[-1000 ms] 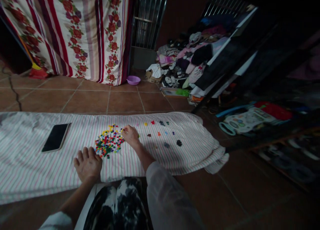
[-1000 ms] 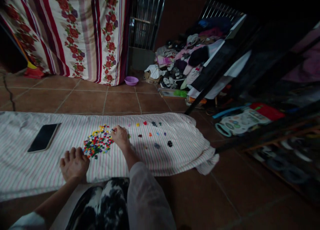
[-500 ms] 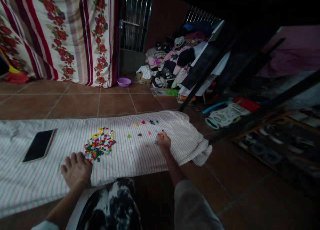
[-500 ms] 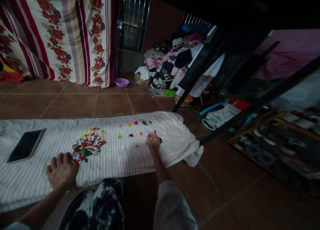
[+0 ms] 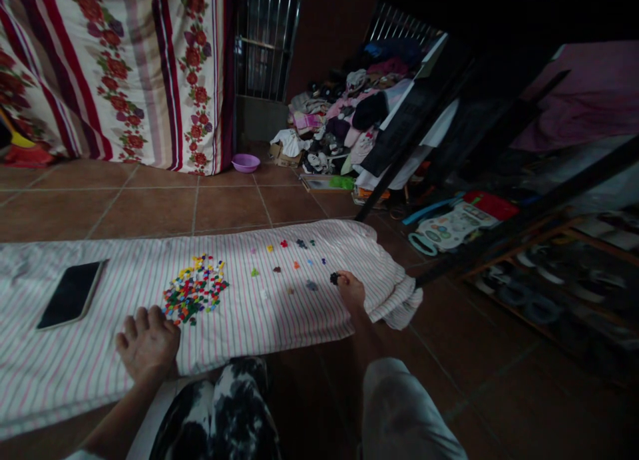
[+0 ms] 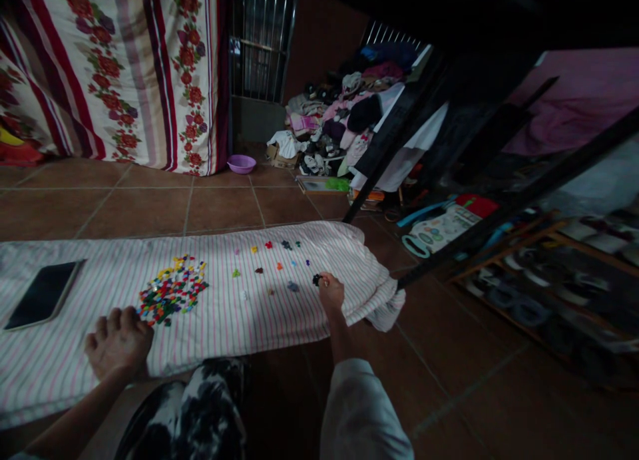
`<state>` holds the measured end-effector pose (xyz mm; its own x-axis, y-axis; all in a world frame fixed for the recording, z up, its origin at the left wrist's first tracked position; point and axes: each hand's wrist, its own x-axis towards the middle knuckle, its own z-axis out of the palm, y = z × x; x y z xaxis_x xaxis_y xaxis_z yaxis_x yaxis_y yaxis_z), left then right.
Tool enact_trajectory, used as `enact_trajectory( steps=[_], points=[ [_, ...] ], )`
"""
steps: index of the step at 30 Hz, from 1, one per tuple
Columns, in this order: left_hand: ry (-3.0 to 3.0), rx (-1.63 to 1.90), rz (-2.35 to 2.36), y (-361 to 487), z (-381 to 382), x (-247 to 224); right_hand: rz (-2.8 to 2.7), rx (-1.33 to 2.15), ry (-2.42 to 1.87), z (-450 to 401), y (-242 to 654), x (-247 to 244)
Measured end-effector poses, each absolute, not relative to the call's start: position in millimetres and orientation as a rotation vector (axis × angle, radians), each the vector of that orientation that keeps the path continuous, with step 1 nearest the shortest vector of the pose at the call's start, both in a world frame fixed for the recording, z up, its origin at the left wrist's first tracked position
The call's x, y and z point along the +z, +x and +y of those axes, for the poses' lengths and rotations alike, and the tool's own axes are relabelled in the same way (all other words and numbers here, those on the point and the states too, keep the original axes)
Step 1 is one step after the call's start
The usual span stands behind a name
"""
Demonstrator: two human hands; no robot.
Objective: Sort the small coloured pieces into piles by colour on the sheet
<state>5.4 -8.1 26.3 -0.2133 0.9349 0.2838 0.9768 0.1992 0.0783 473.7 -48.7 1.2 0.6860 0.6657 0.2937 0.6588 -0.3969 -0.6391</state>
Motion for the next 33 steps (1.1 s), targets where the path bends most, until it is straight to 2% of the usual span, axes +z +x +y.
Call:
enact_trajectory(
  steps=[25, 33],
  points=[
    [-1.862, -0.422, -2.334, 5.2, -7.6, 24.7, -1.147, -0.173, -2.098, -50.4, 465.1, -32.2],
    [-1.860, -0.343, -2.315, 6.7, -8.6, 29.6, -1.251, -0.099, -2.079, -47.0, 476.4, -36.5]
  ],
)
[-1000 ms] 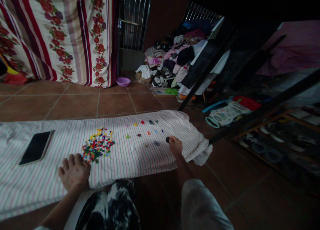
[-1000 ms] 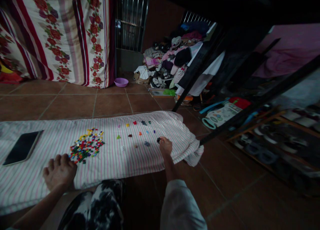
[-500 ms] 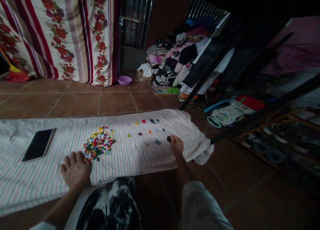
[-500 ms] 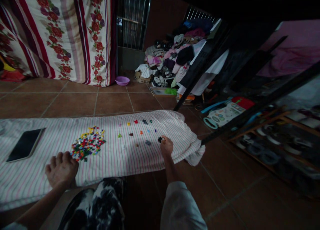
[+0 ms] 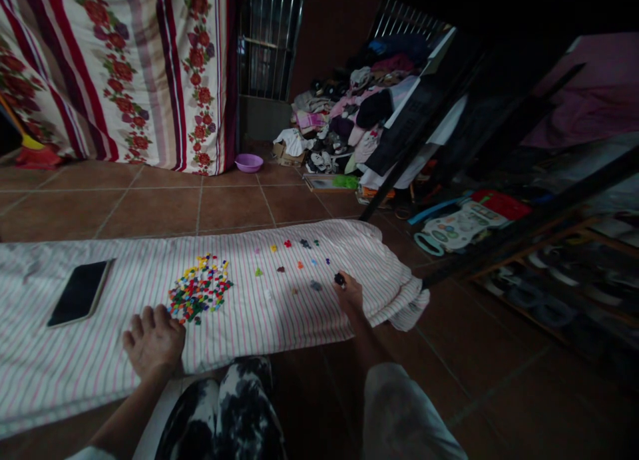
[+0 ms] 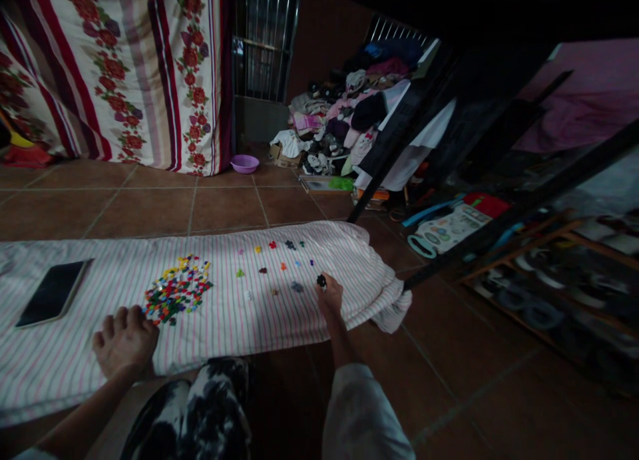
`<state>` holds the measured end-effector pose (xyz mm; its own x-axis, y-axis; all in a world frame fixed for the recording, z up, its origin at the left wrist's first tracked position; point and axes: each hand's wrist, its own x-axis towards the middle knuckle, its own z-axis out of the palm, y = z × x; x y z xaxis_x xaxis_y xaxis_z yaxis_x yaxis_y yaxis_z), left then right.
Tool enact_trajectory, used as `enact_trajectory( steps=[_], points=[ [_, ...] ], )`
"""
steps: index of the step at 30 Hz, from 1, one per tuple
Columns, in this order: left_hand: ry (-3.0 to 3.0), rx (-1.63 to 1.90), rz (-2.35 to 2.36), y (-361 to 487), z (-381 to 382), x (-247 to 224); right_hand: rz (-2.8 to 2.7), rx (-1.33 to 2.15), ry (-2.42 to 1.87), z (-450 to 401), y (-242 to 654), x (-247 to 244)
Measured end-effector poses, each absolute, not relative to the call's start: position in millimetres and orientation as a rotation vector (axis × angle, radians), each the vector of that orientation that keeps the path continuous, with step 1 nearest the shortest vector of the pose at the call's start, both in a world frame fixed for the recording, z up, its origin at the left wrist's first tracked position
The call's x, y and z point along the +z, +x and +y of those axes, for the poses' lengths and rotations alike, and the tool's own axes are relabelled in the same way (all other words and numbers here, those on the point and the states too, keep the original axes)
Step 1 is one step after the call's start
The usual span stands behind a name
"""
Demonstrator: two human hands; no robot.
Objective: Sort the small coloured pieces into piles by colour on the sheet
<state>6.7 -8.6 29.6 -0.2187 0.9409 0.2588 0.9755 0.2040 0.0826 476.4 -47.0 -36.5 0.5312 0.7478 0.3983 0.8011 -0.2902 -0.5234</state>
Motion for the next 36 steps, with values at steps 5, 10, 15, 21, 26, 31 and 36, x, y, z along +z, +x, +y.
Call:
enact_trajectory(
  steps=[5, 10, 15, 21, 26, 31, 36],
  points=[
    [-1.867, -0.347, -2.301, 5.6, -8.0, 27.9, -1.259, -0.055, -1.992, -42.7, 481.5, -38.7],
    [-1.850, -0.387, -2.296, 5.2, -7.1, 24.4, -1.234, -0.039, -1.969, -40.7, 484.8, -39.6],
    [-1.848, -0.393, -2.290, 3.8, -6.1, 20.5, -1.304, -0.078, -1.941, -39.3, 484.2, -41.5],
    [-1.844, -0.425, -2.306, 3.8, -6.0, 21.1, -1.259, -0.160, -1.954, -33.1, 480.8, -42.4],
    [-1.827, -0.455, -2.341, 2.8, -3.9, 12.7, -1.296, -0.238, -1.870, -32.5, 479.5, -42.5],
    [-1.808, -0.456, -2.352, 0.7, -2.0, 4.8, -1.297, -0.294, -1.722, -29.5, 480.9, -36.0],
    [-1.798, -0.454, -2.344, 0.5, -2.1, 4.9, -1.192, -0.478, -1.727, -27.2, 463.4, -18.2]
  ],
)
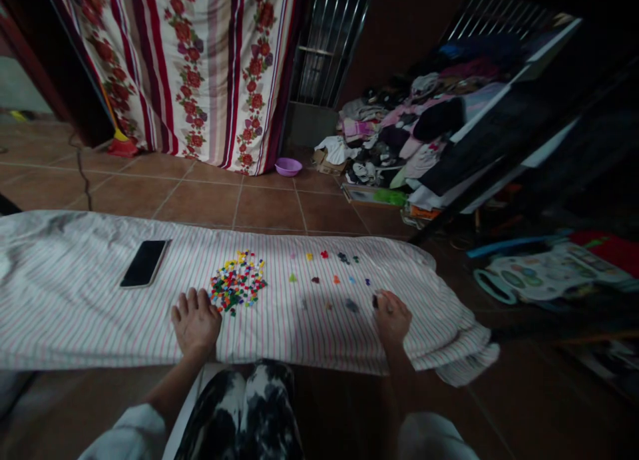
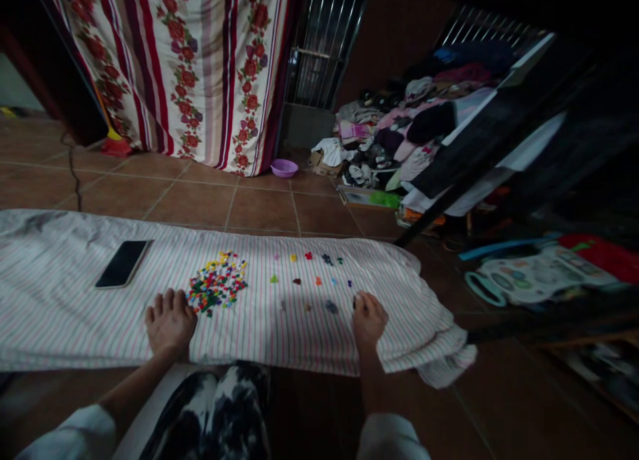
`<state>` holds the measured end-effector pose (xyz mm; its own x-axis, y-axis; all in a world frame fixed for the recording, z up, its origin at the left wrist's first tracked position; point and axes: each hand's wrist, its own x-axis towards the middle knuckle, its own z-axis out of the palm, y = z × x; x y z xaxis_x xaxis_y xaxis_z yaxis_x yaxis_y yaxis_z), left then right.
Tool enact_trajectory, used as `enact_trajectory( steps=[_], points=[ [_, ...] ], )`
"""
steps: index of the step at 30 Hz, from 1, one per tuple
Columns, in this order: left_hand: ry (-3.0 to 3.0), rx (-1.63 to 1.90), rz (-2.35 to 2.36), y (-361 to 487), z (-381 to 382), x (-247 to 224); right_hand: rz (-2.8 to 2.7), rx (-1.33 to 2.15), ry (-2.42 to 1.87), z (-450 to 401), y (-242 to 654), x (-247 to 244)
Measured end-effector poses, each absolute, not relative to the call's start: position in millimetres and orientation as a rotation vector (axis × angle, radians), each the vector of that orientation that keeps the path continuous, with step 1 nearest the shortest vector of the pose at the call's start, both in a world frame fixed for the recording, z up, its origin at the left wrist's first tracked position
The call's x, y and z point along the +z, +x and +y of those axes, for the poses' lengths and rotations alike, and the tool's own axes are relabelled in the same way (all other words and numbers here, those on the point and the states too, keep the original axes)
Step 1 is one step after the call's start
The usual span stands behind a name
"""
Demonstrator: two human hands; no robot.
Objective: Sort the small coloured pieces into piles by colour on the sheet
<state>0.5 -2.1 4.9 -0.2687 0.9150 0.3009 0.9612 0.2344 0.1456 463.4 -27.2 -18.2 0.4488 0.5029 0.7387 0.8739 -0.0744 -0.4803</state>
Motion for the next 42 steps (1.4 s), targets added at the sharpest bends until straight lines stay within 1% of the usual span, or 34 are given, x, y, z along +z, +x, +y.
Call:
enact_trajectory(
  steps=[3, 8, 13, 16, 19, 27, 35, 42],
  points=[
    [-1.800, -0.454, -2.338, 0.9, -1.9, 5.7, -1.213, -0.435, -1.772, -23.2, 430.0, -4.4],
    [-1.800, -0.471, -2.344, 2.2, -2.0, 8.1, -1.455, -0.116, -1.620, -5.0, 344.5, 13.0],
    [-1.793, -0.461, -2.353, 2.6, -2.4, 9.1, -1.702, 0.227, -1.476, 23.4, 268.3, 10.8],
    [-1.796, -0.457, -2.352, 2.2, -1.7, 6.9, -1.799, 0.339, -1.445, 45.1, 239.5, 3.9],
    [-1.793, -0.468, -2.369, 1.6, -0.6, 4.1, -1.860, 0.356, -1.467, 69.3, 221.3, -0.7],
    [-1.804, -0.475, -2.360, 0.4, 0.1, 2.7, -1.922, 0.346, -1.792, 118.1, 196.4, -2.4],
    [-1.808, -0.466, -2.378, 0.3, 1.2, 1.2, -2.105, 0.409, -1.552, 130.6, 177.1, -2.6],
    [-1.809, -0.460, -2.363, 0.0, 1.7, 2.7, -2.034, 0.356, -1.671, 161.2, 172.0, 3.4]
  ],
)
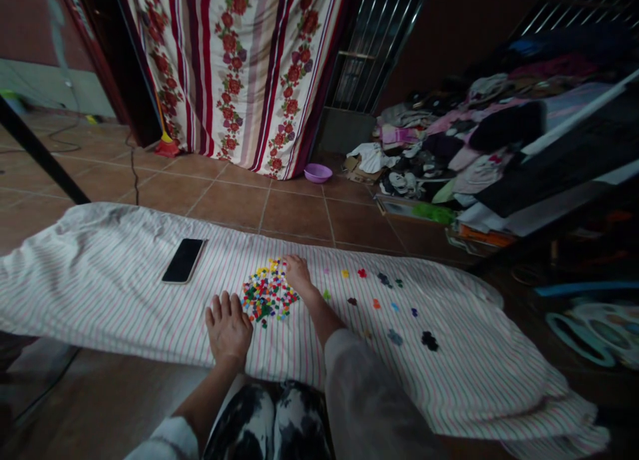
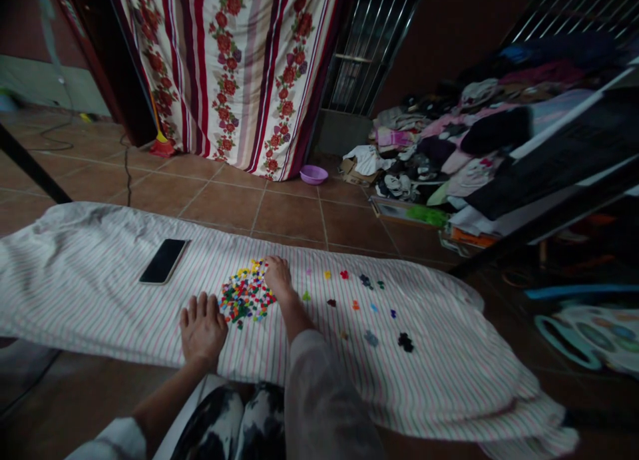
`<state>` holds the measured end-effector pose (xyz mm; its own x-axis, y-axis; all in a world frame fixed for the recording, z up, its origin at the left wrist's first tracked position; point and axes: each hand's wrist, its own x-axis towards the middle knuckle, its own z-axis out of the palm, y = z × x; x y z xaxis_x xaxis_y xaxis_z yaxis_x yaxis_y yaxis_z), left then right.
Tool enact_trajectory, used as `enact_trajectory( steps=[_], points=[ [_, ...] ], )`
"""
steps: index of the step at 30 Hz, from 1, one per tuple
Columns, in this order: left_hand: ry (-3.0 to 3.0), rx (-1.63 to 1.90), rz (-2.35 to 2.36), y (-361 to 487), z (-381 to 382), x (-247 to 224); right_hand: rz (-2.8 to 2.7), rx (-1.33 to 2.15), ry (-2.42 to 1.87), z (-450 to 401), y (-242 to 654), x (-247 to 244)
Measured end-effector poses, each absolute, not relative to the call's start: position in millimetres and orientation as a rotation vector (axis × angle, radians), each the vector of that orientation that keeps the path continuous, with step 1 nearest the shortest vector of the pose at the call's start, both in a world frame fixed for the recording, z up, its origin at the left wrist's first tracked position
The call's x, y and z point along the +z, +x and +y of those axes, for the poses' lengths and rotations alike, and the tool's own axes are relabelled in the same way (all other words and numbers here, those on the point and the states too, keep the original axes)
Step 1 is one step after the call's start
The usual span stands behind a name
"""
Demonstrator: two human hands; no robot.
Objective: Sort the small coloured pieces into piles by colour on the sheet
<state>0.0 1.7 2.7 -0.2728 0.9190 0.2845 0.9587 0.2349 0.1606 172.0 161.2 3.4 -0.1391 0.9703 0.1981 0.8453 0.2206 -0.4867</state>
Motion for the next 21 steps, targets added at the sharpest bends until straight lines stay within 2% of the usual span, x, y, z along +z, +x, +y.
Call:
enact_trajectory(
  steps=[8, 21],
  points=[
    [-1.797, -0.455, -2.369, 0.0, 2.6, -0.2, -2.193, 0.393, -1.551, 157.1, 144.8, -0.9],
    [-1.819, -0.530, -2.372, -1.0, 0.2, 2.2, -2.347, 0.366, -1.360, 70.4, 133.5, 10.3]
  ],
)
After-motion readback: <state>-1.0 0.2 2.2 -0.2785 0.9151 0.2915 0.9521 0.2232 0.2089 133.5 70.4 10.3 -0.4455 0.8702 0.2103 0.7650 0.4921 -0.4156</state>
